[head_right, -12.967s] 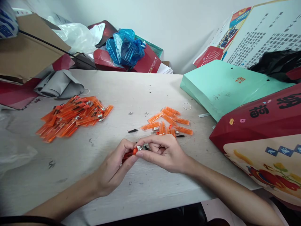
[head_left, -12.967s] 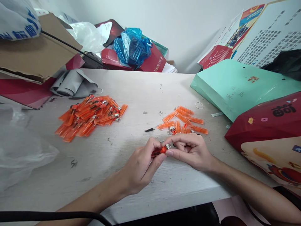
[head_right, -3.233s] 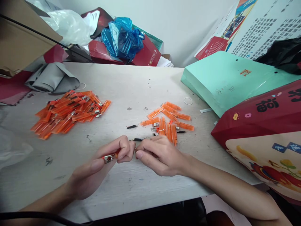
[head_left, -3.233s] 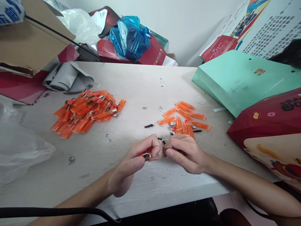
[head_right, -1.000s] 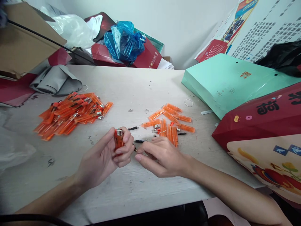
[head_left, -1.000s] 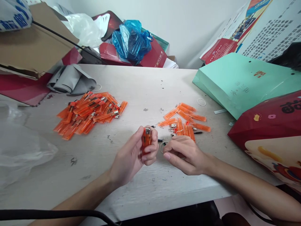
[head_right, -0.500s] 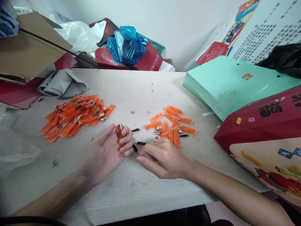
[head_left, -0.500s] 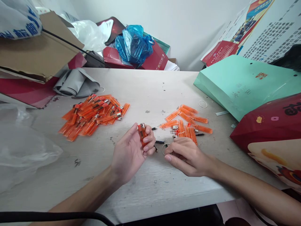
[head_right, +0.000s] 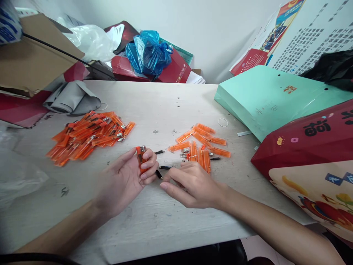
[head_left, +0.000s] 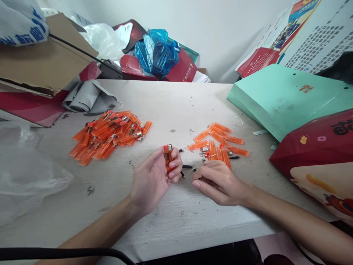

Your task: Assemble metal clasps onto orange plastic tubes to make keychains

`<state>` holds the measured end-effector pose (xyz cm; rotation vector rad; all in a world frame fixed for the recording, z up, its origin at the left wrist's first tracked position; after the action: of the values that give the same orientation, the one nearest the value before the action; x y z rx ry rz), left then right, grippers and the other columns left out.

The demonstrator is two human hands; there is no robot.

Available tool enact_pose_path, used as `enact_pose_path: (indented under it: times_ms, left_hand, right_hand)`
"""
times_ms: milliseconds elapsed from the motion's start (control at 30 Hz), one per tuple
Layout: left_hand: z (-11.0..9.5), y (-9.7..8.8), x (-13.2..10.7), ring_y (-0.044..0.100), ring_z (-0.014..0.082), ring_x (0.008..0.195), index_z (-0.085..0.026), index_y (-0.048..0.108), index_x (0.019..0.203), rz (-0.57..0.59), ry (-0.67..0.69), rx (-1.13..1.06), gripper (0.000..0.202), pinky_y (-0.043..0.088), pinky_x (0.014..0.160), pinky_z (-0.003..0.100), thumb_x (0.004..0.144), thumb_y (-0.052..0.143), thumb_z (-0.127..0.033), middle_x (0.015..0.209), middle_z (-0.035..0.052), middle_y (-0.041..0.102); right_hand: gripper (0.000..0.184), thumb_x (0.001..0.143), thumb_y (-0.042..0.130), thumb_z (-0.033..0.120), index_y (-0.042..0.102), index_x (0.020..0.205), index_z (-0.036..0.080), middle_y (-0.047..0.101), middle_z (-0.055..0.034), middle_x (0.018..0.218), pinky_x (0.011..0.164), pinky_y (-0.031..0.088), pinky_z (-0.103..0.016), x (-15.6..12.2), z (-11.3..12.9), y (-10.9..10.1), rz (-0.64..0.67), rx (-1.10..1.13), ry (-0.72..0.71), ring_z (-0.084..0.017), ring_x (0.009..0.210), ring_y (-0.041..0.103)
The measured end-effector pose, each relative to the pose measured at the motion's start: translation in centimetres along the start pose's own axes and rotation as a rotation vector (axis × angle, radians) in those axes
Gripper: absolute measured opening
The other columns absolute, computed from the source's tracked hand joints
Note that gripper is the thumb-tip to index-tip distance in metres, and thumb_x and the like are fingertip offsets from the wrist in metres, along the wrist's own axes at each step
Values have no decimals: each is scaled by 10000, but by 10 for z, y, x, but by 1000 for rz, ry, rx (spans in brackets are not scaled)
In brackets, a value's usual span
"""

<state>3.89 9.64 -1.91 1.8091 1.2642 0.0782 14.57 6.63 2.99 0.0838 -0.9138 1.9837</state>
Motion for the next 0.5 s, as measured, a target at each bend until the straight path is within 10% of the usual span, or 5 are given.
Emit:
enact_pose_path:
  times_ms: [333, 500]
  left_hand:
    - [34, 8, -2, 236, 110, 612, -170, 511, 848, 191, -114, 457, 421, 236, 547, 244, 1042, 412, -530, 721, -26, 320]
    - [47, 11, -6, 224, 116, 639, -178, 480, 876, 274, -170, 511, 424, 216, 550, 260, 1055, 384, -550, 746, -24, 318]
  right_hand:
    - [234, 1014, 619, 261, 564, 1235, 208, 308, 109, 611, 468, 234, -208, -4, -22, -19, -148, 143, 251, -58, 500, 281]
    - [171, 985, 673, 293, 665, 1131, 204, 323, 90, 643, 500, 268, -207, -1, -20, -14, -88, 168, 229, -55, 545, 323]
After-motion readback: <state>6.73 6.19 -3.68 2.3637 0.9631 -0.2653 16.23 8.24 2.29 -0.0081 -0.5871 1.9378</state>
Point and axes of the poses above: each hand's wrist, its own x-axis towards the middle knuckle, its own y-axis out of the palm, z = x × y, the point moved 10 cm from there along x, towards the middle knuckle
